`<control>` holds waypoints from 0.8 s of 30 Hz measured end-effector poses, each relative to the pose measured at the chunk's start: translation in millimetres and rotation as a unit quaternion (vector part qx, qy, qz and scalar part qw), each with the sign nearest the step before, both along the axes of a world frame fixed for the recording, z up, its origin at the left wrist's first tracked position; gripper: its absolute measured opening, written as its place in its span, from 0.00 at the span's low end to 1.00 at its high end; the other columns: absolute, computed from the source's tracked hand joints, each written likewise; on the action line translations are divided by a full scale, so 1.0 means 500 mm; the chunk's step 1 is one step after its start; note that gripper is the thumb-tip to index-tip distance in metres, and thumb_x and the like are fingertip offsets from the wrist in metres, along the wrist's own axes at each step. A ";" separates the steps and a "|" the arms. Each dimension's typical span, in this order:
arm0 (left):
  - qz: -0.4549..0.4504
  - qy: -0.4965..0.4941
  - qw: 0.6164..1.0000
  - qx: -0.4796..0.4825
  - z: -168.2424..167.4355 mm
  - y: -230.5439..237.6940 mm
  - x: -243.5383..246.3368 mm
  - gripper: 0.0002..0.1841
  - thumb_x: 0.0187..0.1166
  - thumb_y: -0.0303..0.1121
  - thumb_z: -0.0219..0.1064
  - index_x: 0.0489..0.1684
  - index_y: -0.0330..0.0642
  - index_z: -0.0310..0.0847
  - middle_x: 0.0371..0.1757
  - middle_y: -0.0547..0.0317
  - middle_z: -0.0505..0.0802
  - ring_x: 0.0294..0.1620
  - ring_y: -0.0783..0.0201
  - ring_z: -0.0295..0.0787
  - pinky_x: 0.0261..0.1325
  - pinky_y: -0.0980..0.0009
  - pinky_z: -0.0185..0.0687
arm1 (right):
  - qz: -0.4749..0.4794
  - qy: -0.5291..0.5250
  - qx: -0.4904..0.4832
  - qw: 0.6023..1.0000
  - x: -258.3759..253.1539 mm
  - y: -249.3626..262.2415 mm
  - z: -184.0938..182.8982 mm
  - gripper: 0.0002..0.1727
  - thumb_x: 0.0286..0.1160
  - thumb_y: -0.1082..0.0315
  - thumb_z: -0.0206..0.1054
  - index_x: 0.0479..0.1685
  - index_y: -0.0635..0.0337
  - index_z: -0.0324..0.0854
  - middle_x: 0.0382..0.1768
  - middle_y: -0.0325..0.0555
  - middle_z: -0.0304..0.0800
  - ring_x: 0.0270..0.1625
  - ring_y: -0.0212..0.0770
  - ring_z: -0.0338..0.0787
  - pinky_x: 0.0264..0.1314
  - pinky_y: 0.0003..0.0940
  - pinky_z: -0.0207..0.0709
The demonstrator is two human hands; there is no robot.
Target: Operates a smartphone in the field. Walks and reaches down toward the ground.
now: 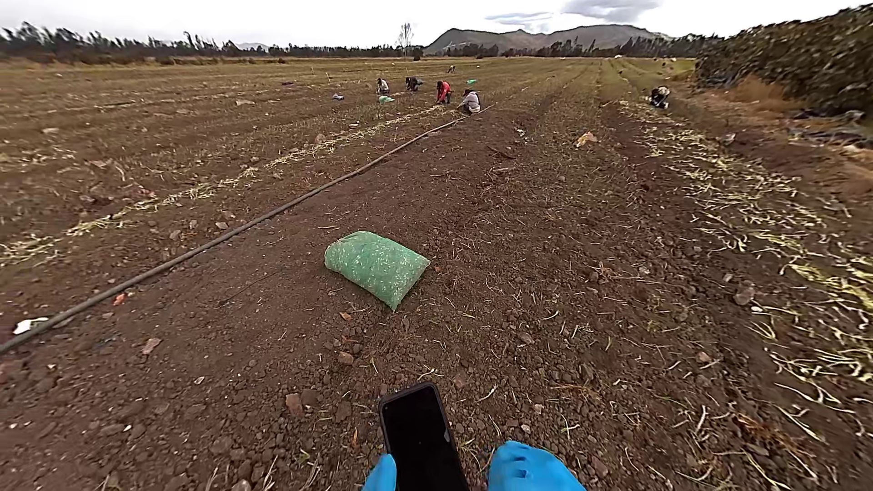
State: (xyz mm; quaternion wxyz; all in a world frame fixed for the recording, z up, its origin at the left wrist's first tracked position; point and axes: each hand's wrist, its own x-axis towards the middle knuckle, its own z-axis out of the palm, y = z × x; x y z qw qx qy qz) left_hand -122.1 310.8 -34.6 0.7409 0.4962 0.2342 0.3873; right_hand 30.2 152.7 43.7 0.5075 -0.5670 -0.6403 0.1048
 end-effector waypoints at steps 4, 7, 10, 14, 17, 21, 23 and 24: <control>0.009 -0.005 1.000 0.000 0.005 0.001 0.001 0.26 0.96 0.38 0.42 0.43 0.32 0.87 0.40 0.49 0.97 0.45 0.60 0.97 0.57 0.57 0.94 | 0.015 0.004 -0.004 1.000 0.003 0.007 0.003 0.27 0.87 0.61 0.44 0.41 0.61 0.92 0.32 0.50 0.95 0.41 0.46 0.92 0.56 0.43 0.81; 0.012 -0.011 1.000 -0.001 0.007 0.003 0.001 0.25 0.96 0.38 0.42 0.42 0.33 0.87 0.39 0.50 0.97 0.44 0.60 0.98 0.56 0.57 0.94 | 0.016 -0.001 -0.009 1.000 0.004 0.010 0.005 0.27 0.87 0.61 0.44 0.42 0.60 0.93 0.32 0.49 0.95 0.41 0.45 0.91 0.56 0.41 0.80; 0.015 -0.010 1.000 -0.005 0.012 0.004 0.001 0.25 0.96 0.37 0.42 0.45 0.33 0.87 0.41 0.51 0.97 0.47 0.61 0.97 0.59 0.57 0.93 | 0.007 -0.008 -0.006 1.000 0.001 0.013 0.012 0.27 0.87 0.61 0.44 0.41 0.62 0.93 0.32 0.51 0.95 0.41 0.45 0.91 0.57 0.41 0.80; 0.020 0.000 1.000 0.000 0.015 0.004 0.001 0.25 0.96 0.38 0.43 0.45 0.34 0.88 0.43 0.54 0.97 0.49 0.63 0.97 0.62 0.58 0.92 | 0.008 -0.008 -0.008 1.000 0.001 0.015 0.021 0.28 0.89 0.59 0.44 0.41 0.62 0.92 0.32 0.51 0.94 0.40 0.46 0.91 0.54 0.41 0.81; 0.024 0.008 1.000 0.010 0.017 0.003 0.003 0.25 0.95 0.37 0.43 0.44 0.34 0.88 0.42 0.54 0.97 0.48 0.64 0.97 0.61 0.59 0.92 | 0.009 -0.002 0.003 1.000 0.003 0.014 0.013 0.28 0.88 0.59 0.43 0.40 0.61 0.92 0.32 0.50 0.95 0.41 0.45 0.92 0.56 0.42 0.81; 0.023 0.009 1.000 0.019 0.014 0.002 0.006 0.25 0.96 0.37 0.43 0.44 0.33 0.87 0.42 0.53 0.97 0.48 0.64 0.96 0.62 0.59 0.91 | -0.013 -0.012 0.008 1.000 0.001 0.009 0.014 0.27 0.87 0.60 0.45 0.40 0.64 0.93 0.34 0.53 0.95 0.42 0.46 0.91 0.56 0.38 0.79; 0.022 0.009 1.000 0.020 0.011 0.000 0.007 0.25 0.96 0.37 0.42 0.44 0.34 0.87 0.41 0.54 0.97 0.48 0.64 0.96 0.62 0.59 0.92 | -0.013 -0.010 0.008 1.000 0.002 0.007 0.013 0.27 0.88 0.60 0.45 0.40 0.64 0.93 0.34 0.53 0.95 0.42 0.45 0.91 0.55 0.38 0.79; 0.022 0.009 0.999 0.022 0.009 0.000 0.007 0.25 0.96 0.37 0.42 0.43 0.34 0.87 0.41 0.54 0.97 0.48 0.64 0.96 0.61 0.59 0.92 | -0.012 -0.009 0.006 1.000 0.002 0.006 0.013 0.27 0.88 0.60 0.45 0.40 0.64 0.93 0.34 0.53 0.95 0.41 0.45 0.91 0.55 0.38 0.79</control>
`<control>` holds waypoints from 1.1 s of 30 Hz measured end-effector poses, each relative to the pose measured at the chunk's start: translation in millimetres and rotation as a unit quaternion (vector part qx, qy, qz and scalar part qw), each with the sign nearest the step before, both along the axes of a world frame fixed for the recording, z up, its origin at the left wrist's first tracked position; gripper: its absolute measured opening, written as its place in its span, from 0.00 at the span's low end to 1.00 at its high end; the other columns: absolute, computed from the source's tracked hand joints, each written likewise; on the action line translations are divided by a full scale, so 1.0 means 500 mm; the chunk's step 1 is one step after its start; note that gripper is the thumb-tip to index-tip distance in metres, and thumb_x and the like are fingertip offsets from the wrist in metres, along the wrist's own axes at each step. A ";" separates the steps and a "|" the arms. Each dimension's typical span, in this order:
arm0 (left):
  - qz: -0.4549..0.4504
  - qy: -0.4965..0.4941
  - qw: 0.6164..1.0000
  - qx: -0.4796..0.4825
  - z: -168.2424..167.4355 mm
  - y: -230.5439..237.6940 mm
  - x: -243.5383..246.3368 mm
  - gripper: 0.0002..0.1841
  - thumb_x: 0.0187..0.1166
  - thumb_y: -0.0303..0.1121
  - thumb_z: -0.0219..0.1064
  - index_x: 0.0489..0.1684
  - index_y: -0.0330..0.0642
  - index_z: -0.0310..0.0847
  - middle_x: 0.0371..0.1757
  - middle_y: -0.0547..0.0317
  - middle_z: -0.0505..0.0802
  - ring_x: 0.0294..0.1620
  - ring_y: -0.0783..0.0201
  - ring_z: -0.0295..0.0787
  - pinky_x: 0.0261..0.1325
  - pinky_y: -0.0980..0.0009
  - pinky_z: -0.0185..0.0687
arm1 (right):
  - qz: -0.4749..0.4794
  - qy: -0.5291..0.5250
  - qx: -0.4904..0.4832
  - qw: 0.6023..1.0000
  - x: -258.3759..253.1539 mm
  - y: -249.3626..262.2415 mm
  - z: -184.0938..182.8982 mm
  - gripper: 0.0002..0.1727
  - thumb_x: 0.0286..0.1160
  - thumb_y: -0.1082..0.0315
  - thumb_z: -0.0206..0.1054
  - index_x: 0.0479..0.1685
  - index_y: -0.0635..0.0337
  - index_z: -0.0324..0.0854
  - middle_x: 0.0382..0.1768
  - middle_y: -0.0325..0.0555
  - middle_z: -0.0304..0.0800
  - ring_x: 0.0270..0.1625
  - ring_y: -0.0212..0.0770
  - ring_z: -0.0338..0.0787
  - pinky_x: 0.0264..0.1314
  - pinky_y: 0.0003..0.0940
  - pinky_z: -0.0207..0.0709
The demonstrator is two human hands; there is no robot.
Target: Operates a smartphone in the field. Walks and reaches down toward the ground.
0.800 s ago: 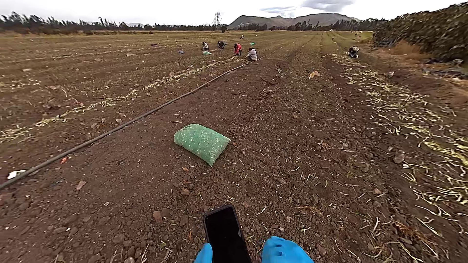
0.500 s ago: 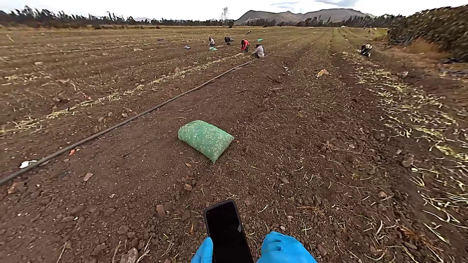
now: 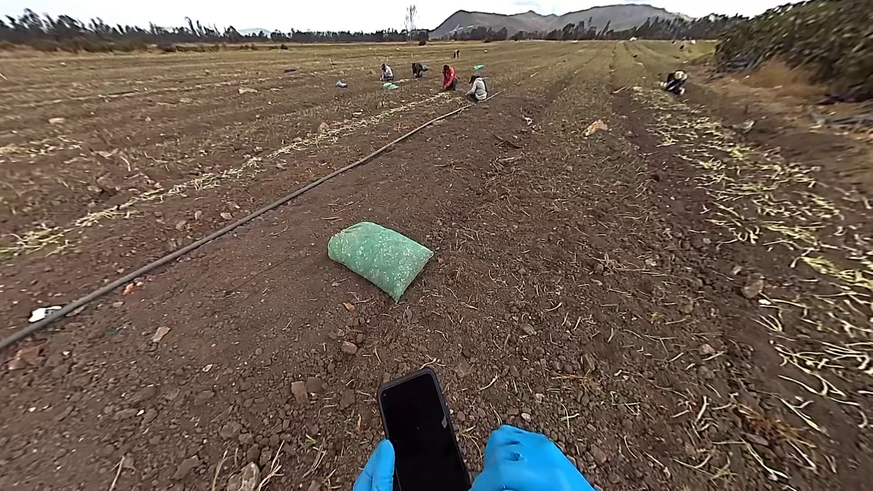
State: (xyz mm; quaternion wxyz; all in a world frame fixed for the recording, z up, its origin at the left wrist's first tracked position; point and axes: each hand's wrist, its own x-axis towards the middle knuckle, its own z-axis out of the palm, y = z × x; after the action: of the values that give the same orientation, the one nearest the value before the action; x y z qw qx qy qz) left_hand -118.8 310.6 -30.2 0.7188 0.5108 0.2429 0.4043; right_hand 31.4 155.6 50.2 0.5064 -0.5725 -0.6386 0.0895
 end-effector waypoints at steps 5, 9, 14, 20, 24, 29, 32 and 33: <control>0.006 -0.001 1.000 0.007 -0.016 -0.002 -0.003 0.25 0.96 0.39 0.43 0.44 0.35 0.88 0.42 0.52 0.97 0.49 0.62 0.97 0.62 0.57 0.92 | -0.007 -0.002 -0.003 1.000 -0.003 -0.007 -0.004 0.27 0.88 0.61 0.45 0.40 0.65 0.92 0.34 0.53 0.95 0.41 0.45 0.91 0.55 0.38 0.79; 0.006 0.004 1.000 0.013 -0.012 -0.005 -0.007 0.25 0.96 0.38 0.43 0.45 0.34 0.88 0.43 0.52 0.97 0.50 0.61 0.97 0.63 0.56 0.91 | 0.000 0.002 -0.006 1.000 -0.002 -0.012 -0.008 0.27 0.88 0.61 0.45 0.40 0.64 0.92 0.33 0.52 0.95 0.41 0.46 0.91 0.55 0.39 0.80; -0.007 0.000 1.000 0.011 -0.012 -0.009 -0.008 0.25 0.96 0.39 0.43 0.45 0.36 0.89 0.43 0.53 0.97 0.50 0.62 0.97 0.63 0.57 0.91 | 0.003 0.016 -0.001 1.000 0.000 -0.015 -0.020 0.27 0.88 0.60 0.44 0.41 0.61 0.93 0.31 0.49 0.95 0.40 0.45 0.92 0.55 0.41 0.82; -0.014 -0.001 1.000 0.013 0.001 -0.016 -0.007 0.26 0.96 0.39 0.42 0.43 0.34 0.88 0.42 0.52 0.97 0.48 0.61 0.97 0.61 0.56 0.93 | -0.014 0.021 -0.015 1.000 -0.004 -0.025 -0.019 0.27 0.90 0.60 0.43 0.43 0.60 0.93 0.32 0.50 0.94 0.41 0.45 0.91 0.55 0.41 0.81; -0.016 -0.004 1.000 0.021 -0.003 -0.018 -0.006 0.26 0.97 0.40 0.42 0.42 0.35 0.88 0.41 0.53 0.97 0.47 0.62 0.97 0.60 0.57 0.93 | -0.025 0.016 0.000 1.000 -0.005 -0.030 -0.020 0.27 0.89 0.61 0.43 0.42 0.61 0.93 0.32 0.49 0.95 0.41 0.44 0.92 0.56 0.41 0.82; -0.018 -0.010 1.000 0.011 -0.004 -0.022 -0.005 0.26 0.96 0.41 0.44 0.41 0.36 0.88 0.39 0.53 0.97 0.45 0.61 0.97 0.58 0.56 0.93 | -0.058 0.031 0.049 0.997 -0.006 -0.036 -0.019 0.29 0.91 0.59 0.42 0.41 0.62 0.92 0.29 0.48 0.94 0.38 0.41 0.91 0.54 0.38 0.81; -0.014 -0.009 1.000 0.000 0.009 -0.026 -0.004 0.25 0.96 0.40 0.44 0.39 0.37 0.89 0.38 0.54 0.97 0.44 0.61 0.98 0.58 0.57 0.94 | -0.093 0.045 0.079 0.992 -0.008 -0.039 -0.018 0.30 0.93 0.59 0.41 0.34 0.62 0.90 0.29 0.48 0.94 0.38 0.40 0.91 0.53 0.37 0.81; -0.014 -0.007 1.000 -0.002 0.014 -0.027 -0.004 0.25 0.96 0.40 0.44 0.39 0.37 0.89 0.38 0.53 0.97 0.44 0.61 0.98 0.58 0.56 0.94 | -0.102 0.052 0.090 0.989 -0.008 -0.039 -0.018 0.30 0.93 0.59 0.40 0.31 0.62 0.88 0.29 0.48 0.93 0.37 0.40 0.91 0.52 0.36 0.81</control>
State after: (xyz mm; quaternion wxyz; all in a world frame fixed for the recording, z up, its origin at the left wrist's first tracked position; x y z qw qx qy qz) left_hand -120.6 296.9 -23.5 0.7270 0.5098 0.2313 0.3975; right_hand 27.5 136.1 41.0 0.5949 -0.5816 -0.5548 0.0093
